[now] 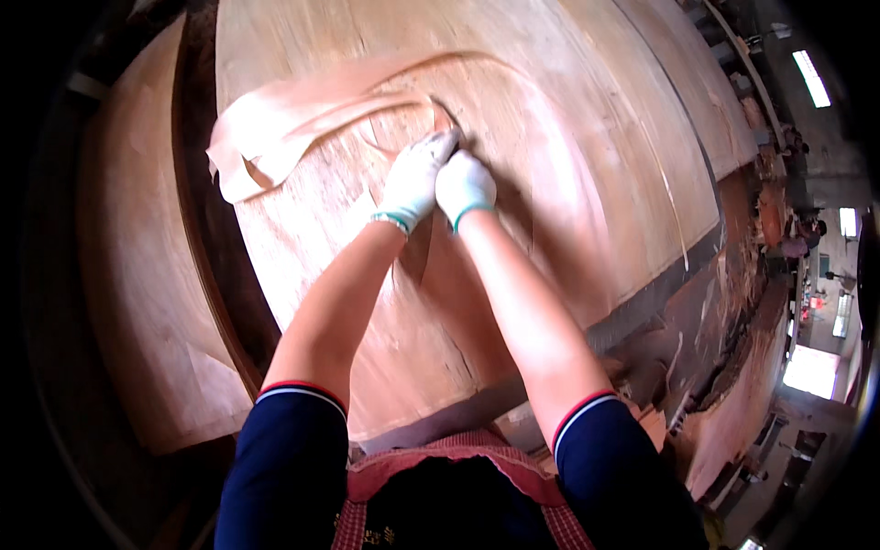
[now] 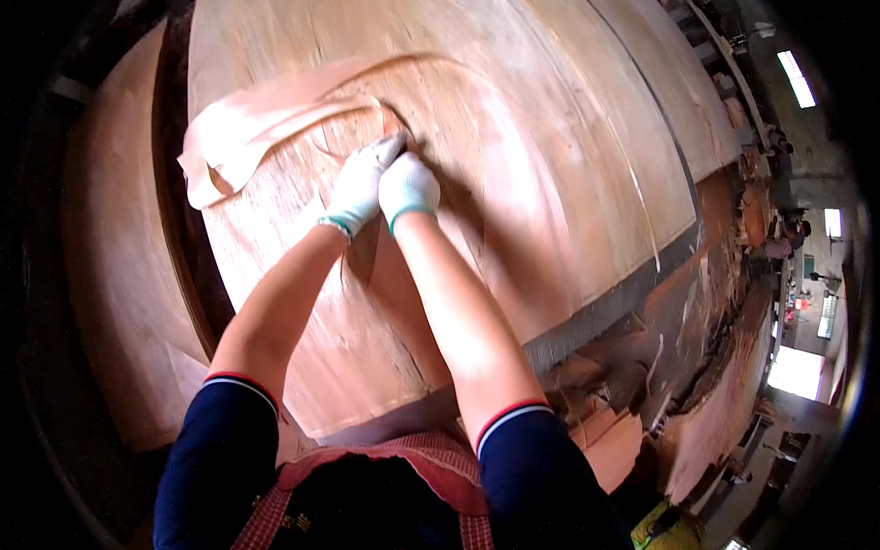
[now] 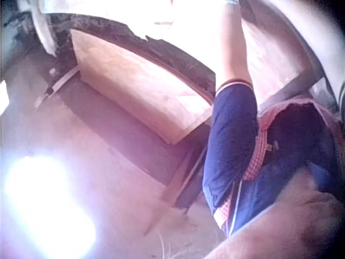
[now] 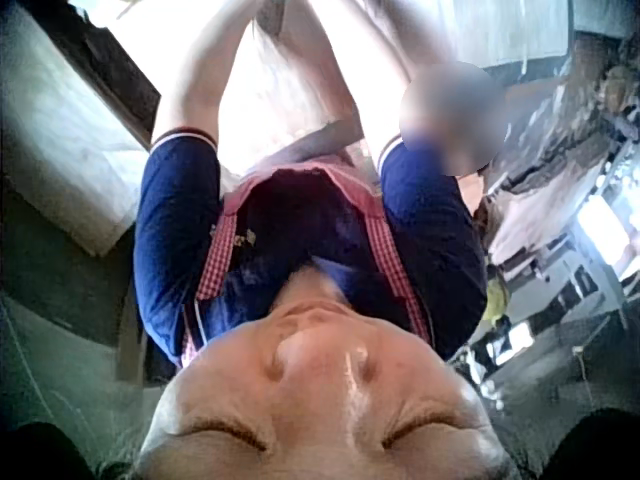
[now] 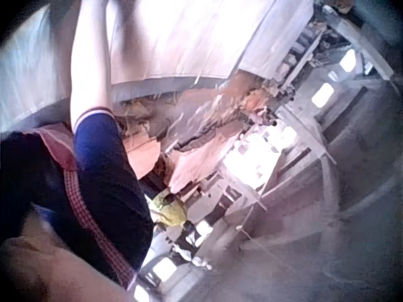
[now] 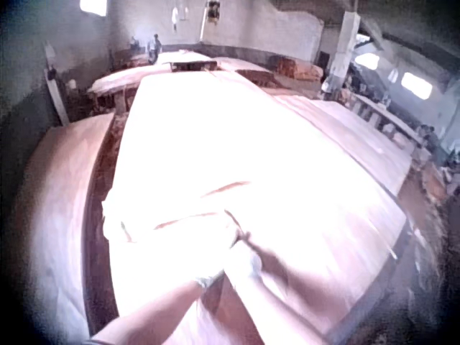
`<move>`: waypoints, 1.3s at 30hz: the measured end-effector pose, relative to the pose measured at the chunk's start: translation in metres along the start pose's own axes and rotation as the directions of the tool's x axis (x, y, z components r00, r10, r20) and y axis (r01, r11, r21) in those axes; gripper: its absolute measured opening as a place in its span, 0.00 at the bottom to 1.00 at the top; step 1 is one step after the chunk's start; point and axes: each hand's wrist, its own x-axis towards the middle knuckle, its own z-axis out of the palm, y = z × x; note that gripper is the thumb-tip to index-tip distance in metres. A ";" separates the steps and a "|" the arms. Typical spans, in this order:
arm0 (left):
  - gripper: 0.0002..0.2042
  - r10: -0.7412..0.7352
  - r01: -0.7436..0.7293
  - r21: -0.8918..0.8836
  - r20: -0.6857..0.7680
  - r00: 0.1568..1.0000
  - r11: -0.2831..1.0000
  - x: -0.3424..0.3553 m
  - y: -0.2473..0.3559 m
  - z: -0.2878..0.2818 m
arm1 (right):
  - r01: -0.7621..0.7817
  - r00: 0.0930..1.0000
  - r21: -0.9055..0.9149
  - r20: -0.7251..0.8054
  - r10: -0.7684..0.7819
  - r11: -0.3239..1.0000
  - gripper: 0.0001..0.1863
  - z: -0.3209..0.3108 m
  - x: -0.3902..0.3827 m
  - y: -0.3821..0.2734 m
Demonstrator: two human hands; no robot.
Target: The person repairs wood veneer sheets by cutting out damaged sections with a knife, applying tape to hold patches in place, and measuring the sheets with a tape measure. They move across several stacks of veneer sheets, handling individual sheets one at a time and smoothing them down by hand.
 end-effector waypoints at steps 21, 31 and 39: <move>0.27 0.095 -0.129 0.189 0.183 0.979 0.973 0.003 -0.008 -0.023 | 0.222 0.970 0.055 -0.117 -0.215 0.974 0.18 -0.052 -0.206 0.230; 0.38 0.027 -0.085 0.152 0.349 0.937 0.985 0.027 0.009 -0.027 | 0.265 0.947 -0.397 -0.063 -0.314 0.879 0.10 0.005 0.015 0.053; 0.23 0.013 -0.323 0.663 0.427 0.904 0.675 0.008 0.067 -0.017 | 0.072 0.989 -0.558 -0.069 -0.134 0.827 0.18 -0.011 -0.110 0.184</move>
